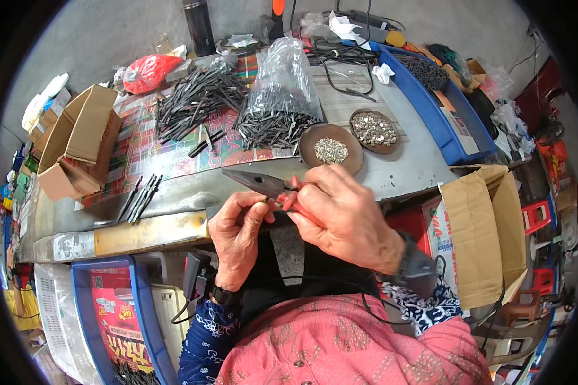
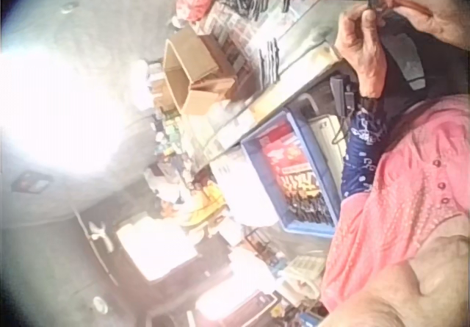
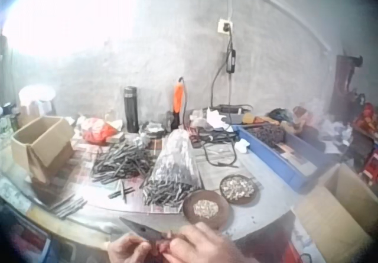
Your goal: The person repeatedly picks a short metal rod and a small metal piece from bowls on the table, then joins them by hand. The person places the assembled fastener on the table and repeats the process with new parts.
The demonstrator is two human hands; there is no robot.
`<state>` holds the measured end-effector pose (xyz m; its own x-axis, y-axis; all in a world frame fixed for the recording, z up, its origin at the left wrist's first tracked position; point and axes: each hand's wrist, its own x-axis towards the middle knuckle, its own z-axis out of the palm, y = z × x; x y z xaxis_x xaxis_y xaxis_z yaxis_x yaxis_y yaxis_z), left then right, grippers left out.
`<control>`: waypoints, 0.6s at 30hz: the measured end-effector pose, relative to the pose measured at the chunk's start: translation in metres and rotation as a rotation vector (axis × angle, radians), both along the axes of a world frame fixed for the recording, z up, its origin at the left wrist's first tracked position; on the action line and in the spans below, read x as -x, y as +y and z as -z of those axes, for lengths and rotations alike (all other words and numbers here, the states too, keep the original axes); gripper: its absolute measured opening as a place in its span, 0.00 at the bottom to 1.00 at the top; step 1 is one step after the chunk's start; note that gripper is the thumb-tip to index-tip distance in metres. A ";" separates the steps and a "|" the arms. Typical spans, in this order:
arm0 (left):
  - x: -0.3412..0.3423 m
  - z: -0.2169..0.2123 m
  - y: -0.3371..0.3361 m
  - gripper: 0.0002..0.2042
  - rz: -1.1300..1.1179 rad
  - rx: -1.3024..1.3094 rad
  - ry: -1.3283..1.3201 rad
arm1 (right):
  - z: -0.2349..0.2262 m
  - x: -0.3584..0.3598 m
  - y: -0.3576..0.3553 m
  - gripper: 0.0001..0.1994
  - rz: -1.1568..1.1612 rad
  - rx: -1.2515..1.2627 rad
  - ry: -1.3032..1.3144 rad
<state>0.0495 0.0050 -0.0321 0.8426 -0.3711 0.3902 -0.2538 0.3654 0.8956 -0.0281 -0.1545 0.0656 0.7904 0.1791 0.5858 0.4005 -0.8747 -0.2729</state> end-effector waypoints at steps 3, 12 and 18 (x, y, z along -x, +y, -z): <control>0.000 0.001 -0.001 0.07 0.021 0.013 0.021 | 0.006 0.002 -0.014 0.08 0.029 -0.097 -0.066; -0.001 -0.001 -0.004 0.06 0.054 0.096 0.086 | 0.039 0.007 -0.117 0.12 0.679 -0.178 -0.124; 0.000 -0.002 -0.004 0.05 0.028 0.060 0.100 | 0.081 0.019 -0.186 0.13 1.042 -0.011 -0.093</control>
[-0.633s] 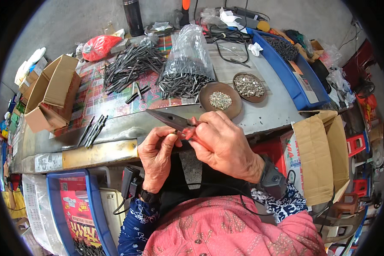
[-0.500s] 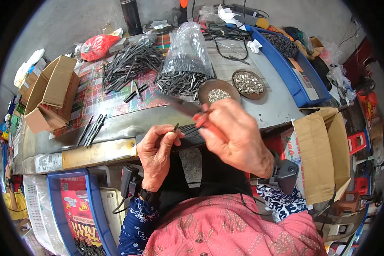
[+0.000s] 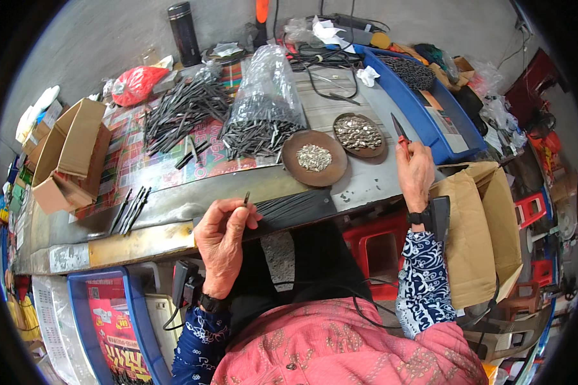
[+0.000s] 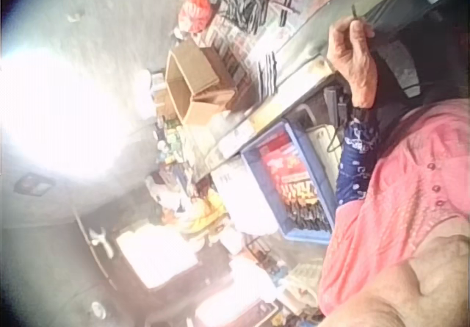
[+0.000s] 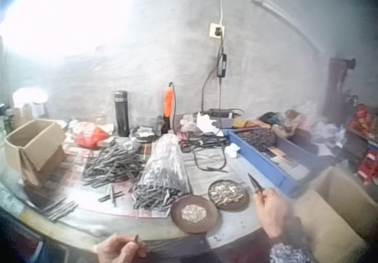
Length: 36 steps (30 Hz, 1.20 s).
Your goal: The person repeatedly picks a short metal rod and a small metal piece from bowls on the table, then joins them by hand. The person places the assembled fastener on the table and repeats the process with new parts.
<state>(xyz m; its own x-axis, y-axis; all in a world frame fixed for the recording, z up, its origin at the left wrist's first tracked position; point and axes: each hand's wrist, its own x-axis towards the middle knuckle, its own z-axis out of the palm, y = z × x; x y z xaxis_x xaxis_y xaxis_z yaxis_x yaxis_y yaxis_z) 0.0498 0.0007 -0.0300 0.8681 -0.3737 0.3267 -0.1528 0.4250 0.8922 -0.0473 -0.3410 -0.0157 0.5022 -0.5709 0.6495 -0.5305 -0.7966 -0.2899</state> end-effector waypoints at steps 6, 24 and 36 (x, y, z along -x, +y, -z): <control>0.003 -0.007 -0.002 0.06 -0.069 -0.119 -0.099 | 0.020 -0.001 -0.022 0.15 0.246 0.073 0.197; 0.027 -0.022 -0.011 0.06 -0.095 -0.301 -0.057 | 0.015 -0.018 0.014 0.16 -0.350 0.190 0.012; 0.036 -0.024 -0.005 0.09 -0.079 -0.297 0.060 | 0.015 -0.014 0.014 0.14 -0.404 0.117 0.004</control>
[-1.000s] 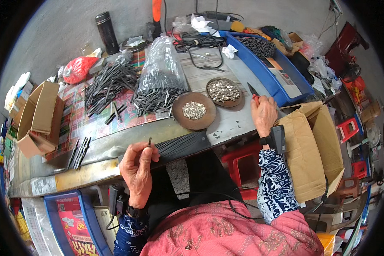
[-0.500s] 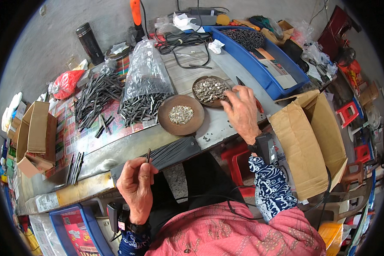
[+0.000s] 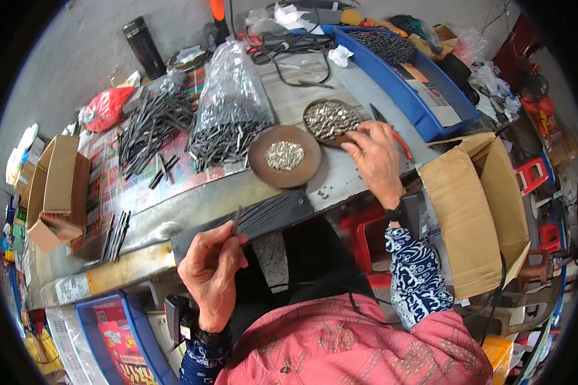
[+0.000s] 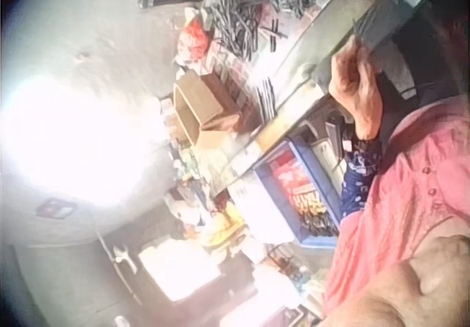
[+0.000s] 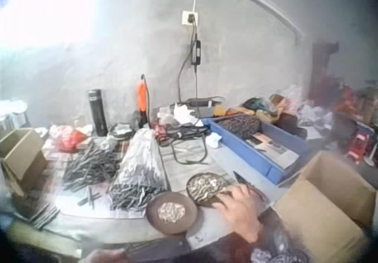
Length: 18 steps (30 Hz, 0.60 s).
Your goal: The person repeatedly picks a short metal rod and a small metal piece from bowls on the table, then joins them by hand. The person places the assembled fastener on the table and repeats the process with new parts.
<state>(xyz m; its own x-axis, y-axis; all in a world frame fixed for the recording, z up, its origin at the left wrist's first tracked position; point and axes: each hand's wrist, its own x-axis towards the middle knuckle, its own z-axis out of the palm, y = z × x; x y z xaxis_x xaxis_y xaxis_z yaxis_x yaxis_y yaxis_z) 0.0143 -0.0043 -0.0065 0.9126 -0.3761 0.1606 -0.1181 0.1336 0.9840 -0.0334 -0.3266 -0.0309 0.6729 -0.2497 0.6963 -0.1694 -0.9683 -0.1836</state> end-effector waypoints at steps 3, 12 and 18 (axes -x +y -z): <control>-0.001 -0.001 0.005 0.09 0.071 0.109 0.066 | -0.002 0.000 0.001 0.09 -0.039 -0.040 -0.015; 0.007 -0.004 0.006 0.07 0.192 0.310 0.161 | -0.025 -0.005 0.047 0.03 -0.259 -0.384 -0.046; 0.011 -0.007 0.008 0.06 0.181 0.349 0.248 | -0.042 0.007 0.121 0.03 -0.638 -0.609 0.013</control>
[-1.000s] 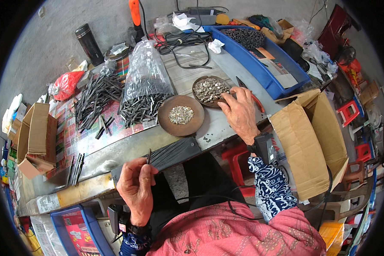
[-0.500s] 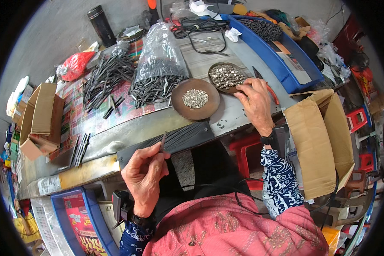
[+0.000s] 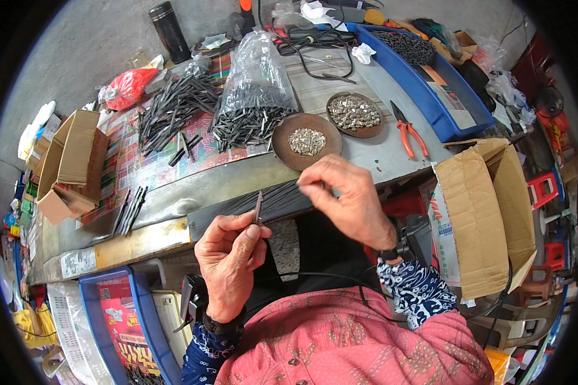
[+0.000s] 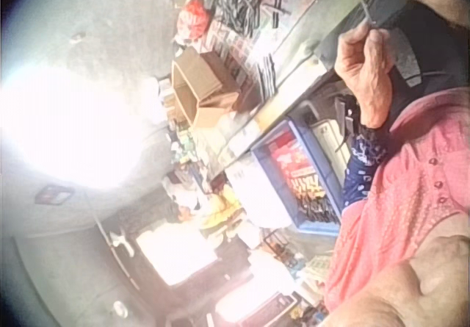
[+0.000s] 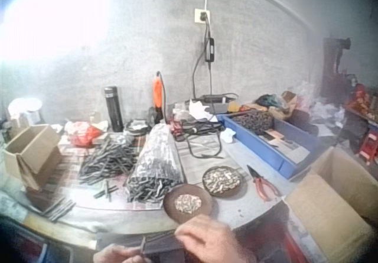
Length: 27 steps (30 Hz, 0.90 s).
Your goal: The person repeatedly picks a short metal rod and a small metal piece from bowls on the table, then joins them by hand. The person places the assembled fastener on the table and repeats the process with new parts.
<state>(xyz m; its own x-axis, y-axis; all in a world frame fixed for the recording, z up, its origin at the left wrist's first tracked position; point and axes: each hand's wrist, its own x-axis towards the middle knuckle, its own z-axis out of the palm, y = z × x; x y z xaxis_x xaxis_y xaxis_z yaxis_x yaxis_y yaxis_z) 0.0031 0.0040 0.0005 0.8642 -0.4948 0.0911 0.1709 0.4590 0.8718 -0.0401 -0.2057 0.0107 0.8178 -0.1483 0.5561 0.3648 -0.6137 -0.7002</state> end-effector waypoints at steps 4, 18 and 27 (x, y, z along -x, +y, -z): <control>0.003 -0.002 0.003 0.07 -0.006 -0.015 0.000 | -0.011 0.001 0.029 0.07 -0.168 -0.065 -0.043; 0.009 -0.003 0.009 0.07 -0.020 0.032 -0.035 | -0.011 0.002 0.059 0.07 -0.249 -0.208 -0.048; 0.010 -0.002 0.012 0.07 -0.011 0.048 -0.024 | -0.007 0.000 0.063 0.07 -0.258 -0.246 -0.058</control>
<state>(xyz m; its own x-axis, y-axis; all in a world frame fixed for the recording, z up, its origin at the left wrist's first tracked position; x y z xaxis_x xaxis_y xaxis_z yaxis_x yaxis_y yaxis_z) -0.0067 0.0155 0.0022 0.8669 -0.4798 0.1350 0.1449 0.5018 0.8528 -0.0403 -0.1427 0.0177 0.8137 -0.0761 0.5763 0.5297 -0.3115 -0.7889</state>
